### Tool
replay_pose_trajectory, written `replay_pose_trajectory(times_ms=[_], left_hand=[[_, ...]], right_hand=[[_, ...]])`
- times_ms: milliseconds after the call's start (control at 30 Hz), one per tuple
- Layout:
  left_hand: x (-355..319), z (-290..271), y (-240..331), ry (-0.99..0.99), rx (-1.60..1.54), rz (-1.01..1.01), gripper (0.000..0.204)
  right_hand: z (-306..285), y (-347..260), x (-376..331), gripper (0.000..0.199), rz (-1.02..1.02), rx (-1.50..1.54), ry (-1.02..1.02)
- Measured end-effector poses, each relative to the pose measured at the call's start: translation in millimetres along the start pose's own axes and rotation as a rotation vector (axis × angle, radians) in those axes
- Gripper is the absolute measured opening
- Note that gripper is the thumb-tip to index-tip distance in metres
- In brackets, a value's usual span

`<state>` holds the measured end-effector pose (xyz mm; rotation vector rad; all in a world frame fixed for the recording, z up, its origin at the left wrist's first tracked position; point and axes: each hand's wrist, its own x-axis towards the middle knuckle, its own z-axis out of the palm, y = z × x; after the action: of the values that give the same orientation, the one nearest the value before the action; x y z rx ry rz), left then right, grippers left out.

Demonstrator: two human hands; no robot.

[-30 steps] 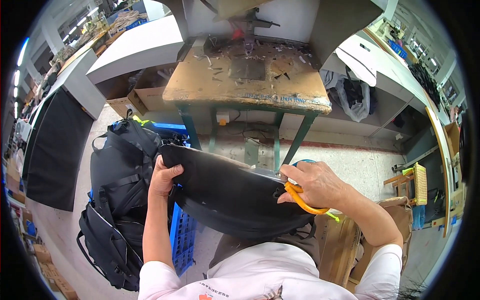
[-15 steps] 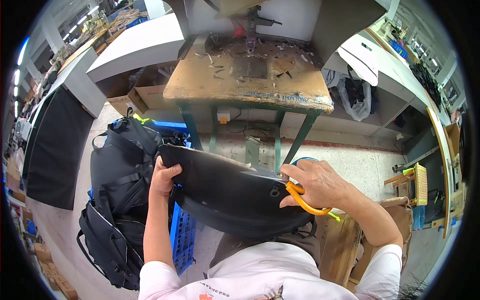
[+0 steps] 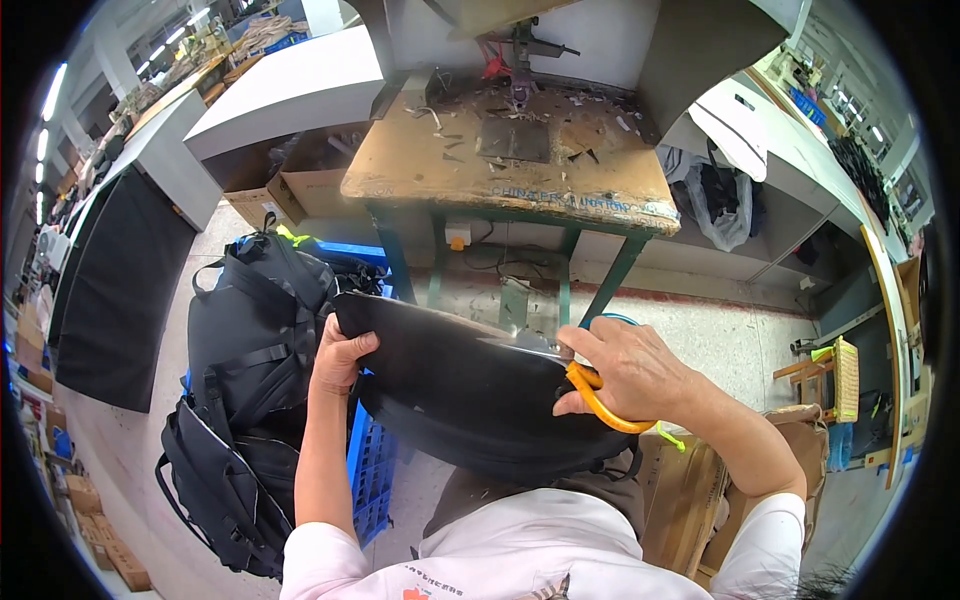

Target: Trimming excess fabric and threads from backpacks using scissors in a workshop.

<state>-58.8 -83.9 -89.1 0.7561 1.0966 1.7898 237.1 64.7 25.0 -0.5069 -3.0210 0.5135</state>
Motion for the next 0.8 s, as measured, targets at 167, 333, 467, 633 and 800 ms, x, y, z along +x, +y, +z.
replay_pose_trajectory(times_ms=[167, 333, 467, 633, 800], left_hand=[[1, 2, -2, 0.003, 0.006, 0.009, 0.033], [1, 2, -3, 0.010, -0.008, -0.002, 0.034], [1, 1, -3, 0.006, -0.013, -0.013, 0.035], [2, 4, -2, -0.030, -0.015, -0.018, 0.035], [2, 4, -3, -0.035, -0.007, -0.015, 0.033]], right_hand=[[1, 1, 4, 0.053, -0.056, -0.030, 0.020], [8, 0, 2, 0.051, 0.023, -0.011, -0.019], [6, 2, 4, 0.050, -0.041, 0.022, -0.014], [1, -5, 13, 0.048, -0.168, -0.093, 0.185], [6, -3, 12, 0.048, -0.062, -0.029, 0.006]])
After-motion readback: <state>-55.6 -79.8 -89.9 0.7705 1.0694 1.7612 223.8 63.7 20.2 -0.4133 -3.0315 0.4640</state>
